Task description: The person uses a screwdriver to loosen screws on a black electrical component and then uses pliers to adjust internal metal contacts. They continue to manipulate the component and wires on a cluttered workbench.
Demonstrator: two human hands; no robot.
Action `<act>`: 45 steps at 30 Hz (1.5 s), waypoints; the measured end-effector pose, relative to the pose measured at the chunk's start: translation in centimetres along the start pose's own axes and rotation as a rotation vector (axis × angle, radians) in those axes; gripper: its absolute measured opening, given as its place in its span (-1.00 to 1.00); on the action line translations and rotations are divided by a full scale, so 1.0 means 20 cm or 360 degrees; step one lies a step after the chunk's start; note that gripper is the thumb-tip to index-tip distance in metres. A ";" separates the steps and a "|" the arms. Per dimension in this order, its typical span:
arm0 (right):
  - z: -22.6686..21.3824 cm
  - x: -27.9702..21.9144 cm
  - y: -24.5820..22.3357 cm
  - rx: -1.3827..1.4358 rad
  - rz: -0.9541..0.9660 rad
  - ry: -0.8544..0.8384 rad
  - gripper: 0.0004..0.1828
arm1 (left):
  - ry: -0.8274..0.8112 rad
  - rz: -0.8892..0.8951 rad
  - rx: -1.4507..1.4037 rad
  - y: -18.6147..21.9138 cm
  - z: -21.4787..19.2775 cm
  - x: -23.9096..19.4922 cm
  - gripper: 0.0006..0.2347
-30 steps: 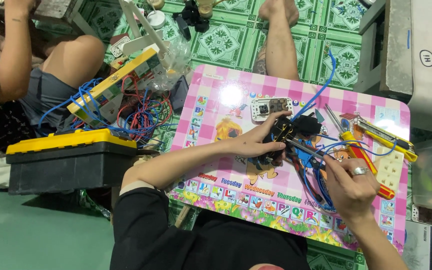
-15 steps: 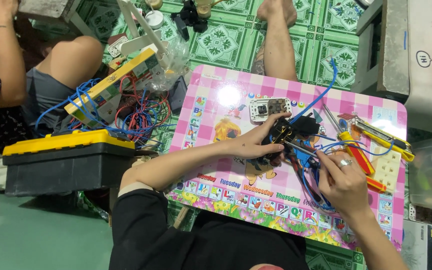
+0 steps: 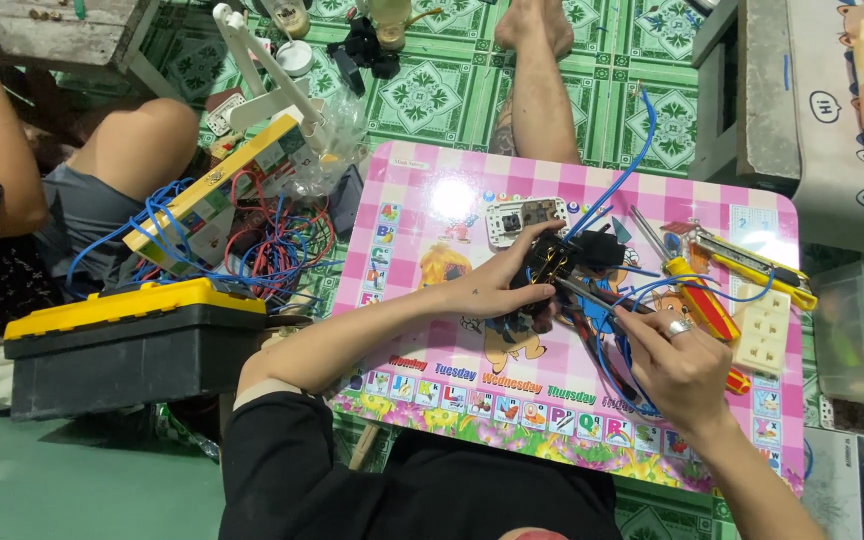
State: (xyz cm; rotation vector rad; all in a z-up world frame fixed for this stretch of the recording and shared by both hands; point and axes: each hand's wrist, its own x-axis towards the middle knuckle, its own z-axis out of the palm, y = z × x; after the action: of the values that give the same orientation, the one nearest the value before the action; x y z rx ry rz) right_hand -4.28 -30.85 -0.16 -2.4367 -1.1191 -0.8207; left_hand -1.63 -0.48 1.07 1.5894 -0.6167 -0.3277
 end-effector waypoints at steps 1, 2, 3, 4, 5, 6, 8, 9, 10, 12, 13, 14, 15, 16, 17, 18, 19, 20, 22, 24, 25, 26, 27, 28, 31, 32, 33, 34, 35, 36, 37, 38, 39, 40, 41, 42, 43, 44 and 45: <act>-0.02 0.02 -0.01 -0.0002 0.0001 0.0002 -0.75 | -0.0003 0.0001 0.0001 0.00 0.00 0.00 -0.37; -0.03 0.03 -0.02 0.0033 0.0016 0.0019 -0.76 | 0.0000 0.0005 -0.0004 0.00 0.00 0.00 -0.38; -0.05 0.05 -0.03 0.0068 0.0031 0.0036 -0.76 | 0.0002 0.0008 -0.0010 0.01 0.00 0.00 -0.39; -0.04 0.05 -0.03 0.0067 0.0033 0.0037 -0.76 | 0.0000 0.0007 -0.0008 0.00 0.00 0.00 -0.39; -0.04 0.04 -0.03 0.0033 0.0038 0.0056 -0.74 | 0.0010 -0.0001 0.0021 -0.01 0.01 0.00 -0.39; -0.04 0.04 -0.03 -0.0003 0.0045 0.0077 -0.73 | 0.0016 -0.0010 0.0052 -0.01 0.01 0.01 -0.38; -0.03 0.03 -0.02 0.0013 0.0051 0.0091 -0.75 | -0.0005 -0.0033 0.0047 -0.01 0.00 0.01 -0.38; -0.03 0.03 -0.02 0.0031 0.0053 0.0101 -0.77 | -0.0022 -0.0055 0.0040 -0.02 0.00 0.00 -0.37; -0.02 0.02 -0.01 0.0030 0.0060 0.0103 -0.77 | -0.0028 -0.0057 0.0041 -0.01 0.01 0.00 -0.37; -0.01 0.00 0.01 -0.0042 0.0030 0.0150 -0.69 | -0.0072 -0.0085 -0.0007 0.00 0.02 0.00 -0.37; 0.00 0.00 0.01 -0.0045 0.0034 0.0150 -0.69 | -0.0077 -0.0085 -0.0009 0.00 0.02 0.00 -0.37; 0.00 -0.01 0.02 -0.0052 0.0051 0.0108 -0.72 | -0.0067 -0.0061 -0.0016 0.00 0.02 0.00 -0.37; 0.01 -0.01 0.02 -0.0058 0.0068 0.0067 -0.73 | -0.0058 -0.0038 -0.0023 0.00 0.02 0.00 -0.37; 0.01 0.00 0.01 -0.0059 0.0073 0.0067 -0.73 | -0.0062 -0.0040 -0.0024 -0.03 0.03 0.00 -0.37; 0.02 0.01 0.01 -0.0043 0.0157 0.0002 -0.79 | 0.0009 0.0028 -0.0042 -0.05 0.04 0.00 -0.36; 0.03 0.02 0.00 -0.0027 0.0240 -0.0062 -0.85 | 0.0081 0.0096 -0.0058 -0.07 0.05 -0.01 -0.34; 0.03 0.03 0.00 -0.0027 0.0243 -0.0061 -0.85 | 0.0078 0.0095 -0.0058 -0.08 0.05 -0.01 -0.34; 0.04 0.03 0.00 0.0003 0.0237 -0.0093 -0.85 | 0.0087 0.0101 -0.0060 -0.08 0.05 -0.01 -0.34; 0.02 0.03 0.00 0.0031 0.0235 -0.0125 -0.86 | 0.0092 0.0106 -0.0064 -0.07 0.05 0.00 -0.34; -0.01 0.03 -0.01 -0.0218 0.0190 -0.0233 -0.83 | 0.0105 0.0130 -0.0070 -0.06 0.04 0.00 -0.35; 0.00 0.01 0.01 -0.0220 0.0195 -0.0232 -0.83 | 0.0099 0.0130 -0.0070 -0.07 0.04 0.00 -0.35; 0.02 -0.02 0.02 -0.0186 0.0216 -0.0254 -0.82 | 0.0110 0.0134 -0.0070 -0.08 0.04 0.00 -0.35; 0.03 -0.04 0.04 -0.0152 0.0237 -0.0276 -0.81 | 0.0122 0.0138 -0.0069 -0.09 0.04 0.00 -0.34; 0.02 -0.03 0.02 -0.0154 0.0239 -0.0275 -0.81 | 0.0119 0.0139 -0.0070 -0.09 0.04 0.00 -0.34; 0.01 0.00 -0.01 0.0087 0.0428 -0.0295 -0.83 | 0.0152 0.0128 -0.0042 -0.08 0.04 0.00 -0.34; 0.01 0.00 0.00 0.0088 0.0400 -0.0262 -0.84 | 0.0161 0.0137 -0.0035 -0.08 0.04 0.00 -0.34; 0.02 0.00 0.00 0.0088 0.0372 -0.0230 -0.85 | 0.0171 0.0146 -0.0027 -0.08 0.04 0.00 -0.34; 0.02 0.01 0.01 0.0088 0.0377 -0.0232 -0.85 | 0.0168 0.0143 -0.0030 -0.08 0.04 0.00 -0.34; 0.03 0.02 0.02 0.0050 0.0339 -0.0182 -0.87 | 0.0169 0.0143 -0.0029 -0.08 0.04 0.01 -0.34; 0.03 0.01 0.02 0.0014 0.0306 -0.0136 -0.89 | 0.0167 0.0138 -0.0033 -0.09 0.04 0.00 -0.34; 0.02 0.03 0.02 0.0015 0.0316 -0.0145 -0.89 | 0.0162 0.0130 -0.0041 -0.08 0.04 0.00 -0.34; 0.01 0.04 0.02 0.0031 0.0309 -0.0118 -0.89 | 0.0162 0.0129 -0.0052 -0.07 0.05 -0.01 -0.34; 0.00 0.05 0.02 0.0046 0.0302 -0.0091 -0.89 | 0.0162 0.0129 -0.0063 -0.06 0.05 -0.01 -0.33; 0.00 0.05 0.02 0.0051 0.0320 -0.0108 -0.89 | 0.0154 0.0111 -0.0080 -0.06 0.05 -0.01 -0.33; 0.01 0.05 0.03 0.0047 0.0290 -0.0065 -0.90 | 0.0156 0.0126 -0.0077 -0.07 0.04 0.00 -0.34; 0.01 0.04 0.03 0.0046 0.0265 -0.0026 -0.91 | 0.0158 0.0135 -0.0078 -0.08 0.04 -0.01 -0.34; 0.01 0.03 0.03 0.0055 0.0288 -0.0047 -0.91 | 0.0149 0.0112 -0.0097 -0.09 0.04 0.00 -0.34; 0.01 0.02 0.03 0.0042 0.0275 -0.0034 -0.91 | 0.0156 0.0147 -0.0082 -0.10 0.02 0.01 -0.35; 0.01 0.02 0.03 0.0030 0.0263 -0.0021 -0.90 | 0.0162 0.0183 -0.0067 -0.11 0.01 0.02 -0.35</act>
State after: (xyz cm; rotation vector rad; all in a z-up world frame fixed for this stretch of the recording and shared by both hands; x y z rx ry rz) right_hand -3.49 -30.90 -0.18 -2.4823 -0.9105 -0.7405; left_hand -0.97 -0.81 -0.96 1.5138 -0.6156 -0.1720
